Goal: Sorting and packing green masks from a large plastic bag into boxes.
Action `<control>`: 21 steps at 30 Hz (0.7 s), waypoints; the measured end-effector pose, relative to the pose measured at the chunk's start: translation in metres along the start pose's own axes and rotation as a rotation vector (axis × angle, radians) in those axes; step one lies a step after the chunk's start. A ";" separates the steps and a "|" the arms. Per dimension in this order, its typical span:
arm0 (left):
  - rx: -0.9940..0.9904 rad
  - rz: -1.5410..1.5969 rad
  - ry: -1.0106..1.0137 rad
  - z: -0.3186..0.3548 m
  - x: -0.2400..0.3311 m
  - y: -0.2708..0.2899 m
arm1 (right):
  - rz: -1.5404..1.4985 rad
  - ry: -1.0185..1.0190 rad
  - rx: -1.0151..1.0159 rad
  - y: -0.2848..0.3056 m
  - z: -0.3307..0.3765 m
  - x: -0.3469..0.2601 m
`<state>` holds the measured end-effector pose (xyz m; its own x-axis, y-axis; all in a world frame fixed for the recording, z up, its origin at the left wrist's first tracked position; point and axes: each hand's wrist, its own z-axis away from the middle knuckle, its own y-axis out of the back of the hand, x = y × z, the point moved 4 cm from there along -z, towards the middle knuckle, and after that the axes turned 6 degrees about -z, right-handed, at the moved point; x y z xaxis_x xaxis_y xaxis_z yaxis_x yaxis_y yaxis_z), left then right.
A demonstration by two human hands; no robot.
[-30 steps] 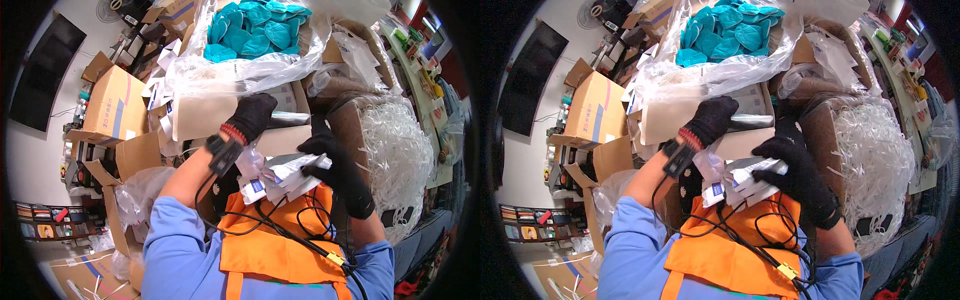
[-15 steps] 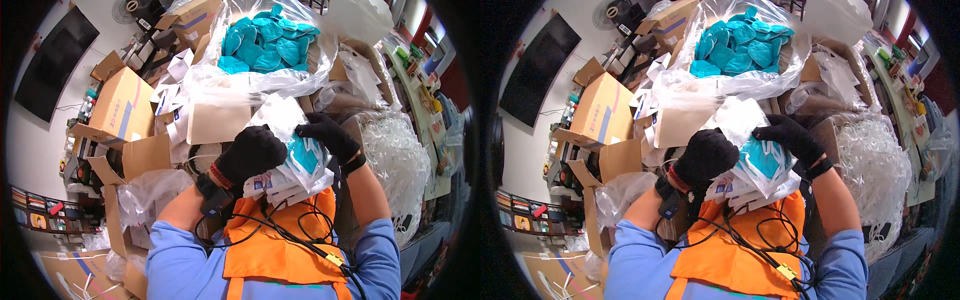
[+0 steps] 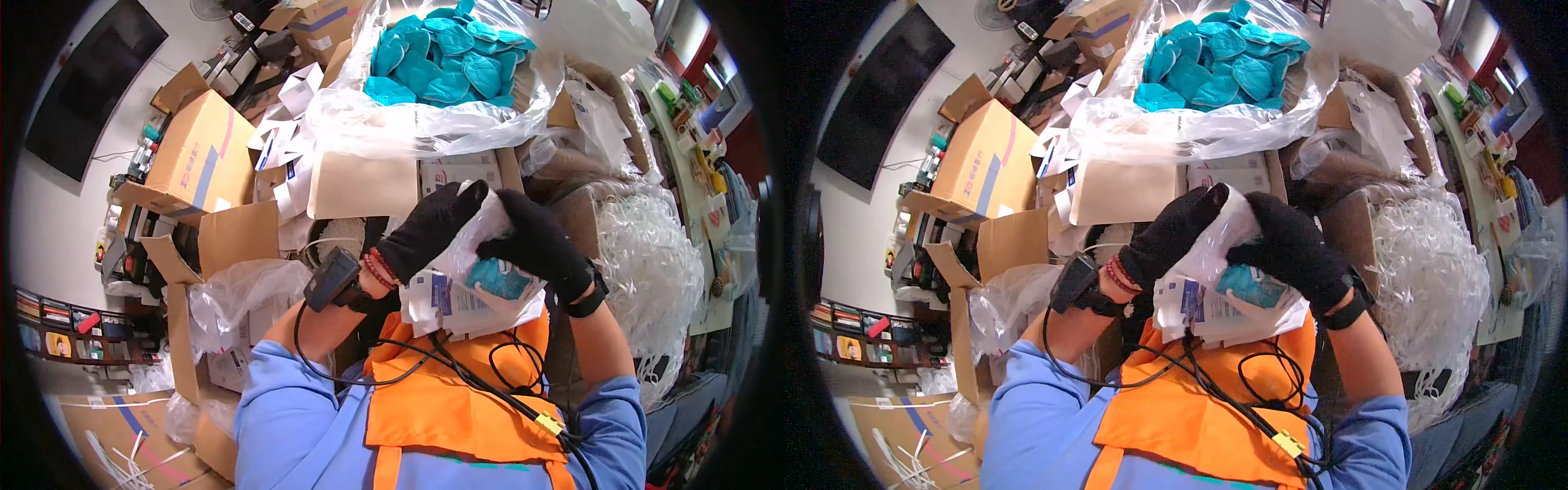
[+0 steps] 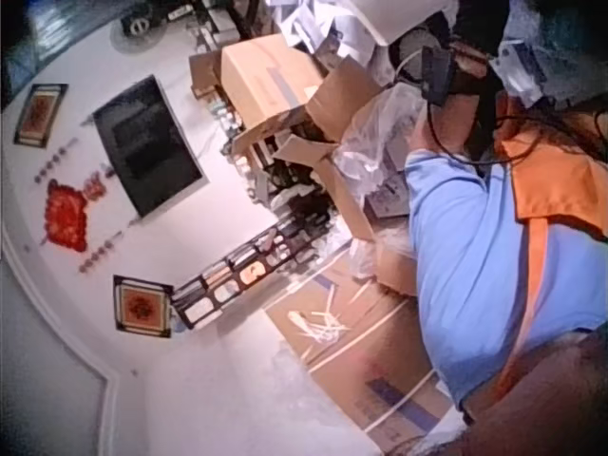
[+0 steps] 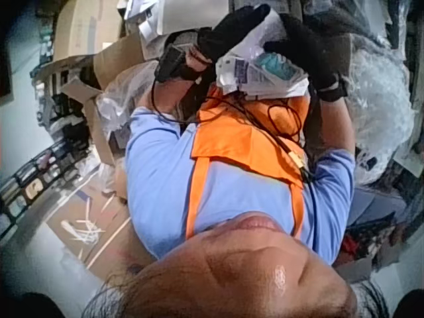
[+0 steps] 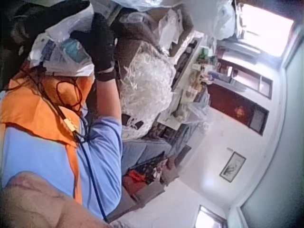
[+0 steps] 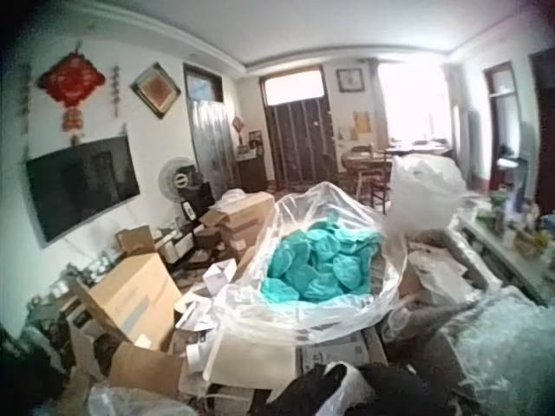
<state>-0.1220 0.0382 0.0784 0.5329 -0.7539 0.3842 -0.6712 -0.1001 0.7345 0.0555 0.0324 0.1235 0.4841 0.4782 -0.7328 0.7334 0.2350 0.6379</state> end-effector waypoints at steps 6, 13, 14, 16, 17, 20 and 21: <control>-0.085 0.056 0.390 -0.011 0.015 -0.006 | 0.054 -0.101 0.013 -0.012 0.009 0.015; -0.143 0.133 0.266 -0.015 0.011 -0.005 | -0.257 -0.208 -0.063 -0.017 0.011 0.035; -0.142 0.184 0.245 -0.013 0.009 -0.009 | -0.294 -0.206 -0.078 -0.021 0.011 0.037; -0.136 0.287 0.295 -0.012 0.007 -0.014 | -0.266 -0.168 -0.052 -0.023 0.012 0.036; -0.130 0.340 0.367 -0.010 0.005 -0.017 | -0.200 -0.131 -0.010 -0.023 0.012 0.033; -0.046 0.465 0.471 -0.008 0.009 -0.023 | 0.065 0.012 0.092 -0.018 0.014 0.011; -0.004 0.499 0.489 -0.007 0.011 -0.022 | 0.163 0.069 0.120 -0.015 0.013 0.000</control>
<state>-0.0977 0.0368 0.0703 0.3327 -0.3298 0.8835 -0.8948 0.1854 0.4062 0.0511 0.0178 0.1106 0.5705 0.5594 -0.6013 0.7016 0.0487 0.7109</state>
